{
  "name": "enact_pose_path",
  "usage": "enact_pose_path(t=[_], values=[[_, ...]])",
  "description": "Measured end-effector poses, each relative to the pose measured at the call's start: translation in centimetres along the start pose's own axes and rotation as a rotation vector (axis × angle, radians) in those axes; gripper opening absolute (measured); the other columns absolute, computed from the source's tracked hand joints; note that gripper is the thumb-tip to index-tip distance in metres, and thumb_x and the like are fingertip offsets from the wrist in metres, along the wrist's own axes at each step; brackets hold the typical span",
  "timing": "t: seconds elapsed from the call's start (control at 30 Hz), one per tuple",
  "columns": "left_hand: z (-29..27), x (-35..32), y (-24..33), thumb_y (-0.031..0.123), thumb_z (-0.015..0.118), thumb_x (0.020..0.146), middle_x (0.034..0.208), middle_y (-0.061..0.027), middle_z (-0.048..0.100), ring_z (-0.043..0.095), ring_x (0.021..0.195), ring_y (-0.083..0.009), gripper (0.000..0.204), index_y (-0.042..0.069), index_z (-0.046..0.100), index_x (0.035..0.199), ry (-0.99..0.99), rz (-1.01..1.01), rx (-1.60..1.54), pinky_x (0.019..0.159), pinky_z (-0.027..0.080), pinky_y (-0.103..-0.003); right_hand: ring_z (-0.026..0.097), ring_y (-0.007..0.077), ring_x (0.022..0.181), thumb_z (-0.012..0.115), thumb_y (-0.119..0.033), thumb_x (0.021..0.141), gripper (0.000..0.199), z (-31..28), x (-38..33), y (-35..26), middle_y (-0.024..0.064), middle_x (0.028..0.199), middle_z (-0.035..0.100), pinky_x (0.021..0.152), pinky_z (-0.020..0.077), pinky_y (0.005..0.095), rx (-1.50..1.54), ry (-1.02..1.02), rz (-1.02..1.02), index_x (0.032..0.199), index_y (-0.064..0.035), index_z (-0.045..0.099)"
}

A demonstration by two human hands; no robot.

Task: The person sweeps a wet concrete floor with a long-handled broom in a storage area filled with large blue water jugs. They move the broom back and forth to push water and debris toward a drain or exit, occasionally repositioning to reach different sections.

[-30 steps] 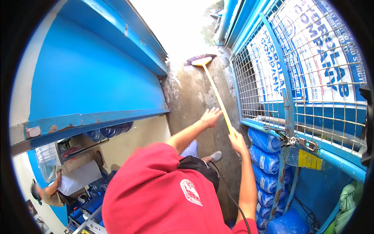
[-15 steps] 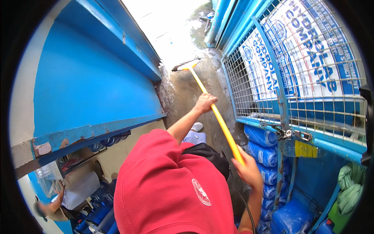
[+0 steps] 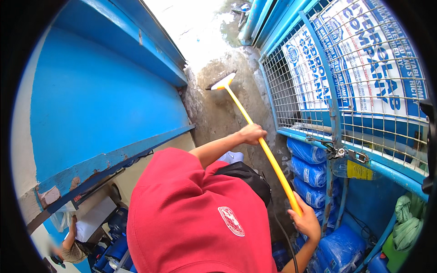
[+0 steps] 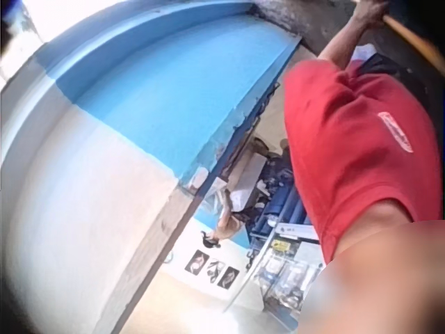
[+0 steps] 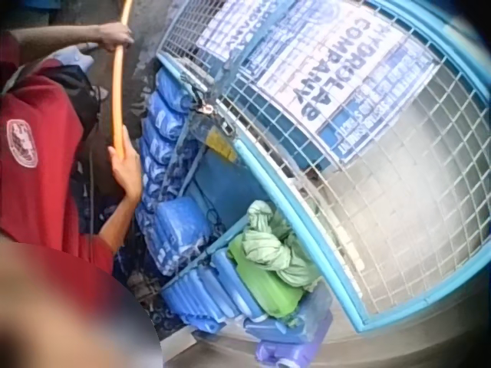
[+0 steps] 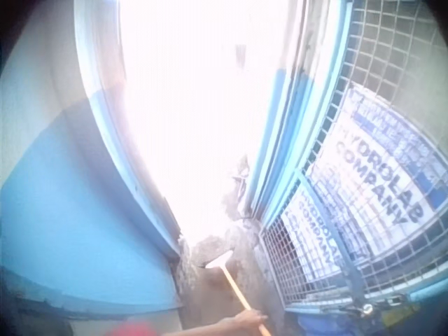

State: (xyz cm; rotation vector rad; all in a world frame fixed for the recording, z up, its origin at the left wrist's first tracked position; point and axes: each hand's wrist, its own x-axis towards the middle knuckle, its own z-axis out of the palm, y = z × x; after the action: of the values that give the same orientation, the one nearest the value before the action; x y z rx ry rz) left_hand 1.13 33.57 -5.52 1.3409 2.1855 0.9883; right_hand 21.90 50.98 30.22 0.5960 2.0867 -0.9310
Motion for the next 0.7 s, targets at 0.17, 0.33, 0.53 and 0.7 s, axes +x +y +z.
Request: enact_pose_path(t=[0.17, 0.33, 0.53, 0.7], values=[[8.5, 1.6, 4.4, 0.028, 0.066, 0.065, 0.068, -0.0138, 0.067, 0.067, 0.069, -0.0349, 0.019, 0.009, 0.067, 0.067, -0.439, 0.254, 0.092, 0.062, 0.054, -0.047, 0.062, 0.0447, 0.076, 0.065, -0.028, 0.086, 0.033, 2.0, -5.1, 4.4, 0.0231, 0.081, 0.065, 0.064, 0.046, 0.0532, -0.544, 0.268, 0.141, 0.114, -0.0121, 0.057], [14.2, -0.5, 6.1, 0.027, 0.065, 0.068, 0.074, -0.0141, 0.069, 0.068, 0.074, -0.034, 0.02, 0.009, 0.069, 0.076, -0.625, 0.334, 0.038, 0.066, 0.056, -0.046, 0.064, 0.0416, 0.083, 0.06, -0.021, 0.09, 0.032, 5.4, -6.8, 4.0, 0.0241, 0.089, 0.065, 0.068, 0.0496, 0.0478, -0.173, 0.24, 0.172, 0.12, -0.0114, 0.058], [14.9, -1.4, 1.0, 0.022, 0.068, 0.067, 0.073, -0.0115, 0.068, 0.068, 0.075, -0.0326, 0.014, 0.009, 0.067, 0.071, -0.511, 0.117, 0.047, 0.069, 0.055, -0.043, 0.062, 0.0445, 0.079, 0.057, -0.019, 0.092, 0.034, 9.3, -0.6, 5.0, 0.0275, 0.083, 0.063, 0.064, 0.0484, 0.0503, -0.178, 0.168, 0.204, 0.124, -0.0087, 0.055], [11.3, 0.3, -4.6, 0.02, 0.066, 0.069, 0.105, -0.0116, 0.062, 0.056, 0.109, -0.0289, 0.026, 0.006, 0.06, 0.09, -0.25, -0.178, 0.139, 0.092, 0.045, -0.045, 0.062, 0.0434, 0.073, 0.058, -0.021, 0.091, 0.032, 5.4, 9.0, 5.7, 0.0252, 0.077, 0.063, 0.057, 0.0468, 0.0497, -0.316, 0.236, -0.012, 0.121, -0.0103, 0.058]])
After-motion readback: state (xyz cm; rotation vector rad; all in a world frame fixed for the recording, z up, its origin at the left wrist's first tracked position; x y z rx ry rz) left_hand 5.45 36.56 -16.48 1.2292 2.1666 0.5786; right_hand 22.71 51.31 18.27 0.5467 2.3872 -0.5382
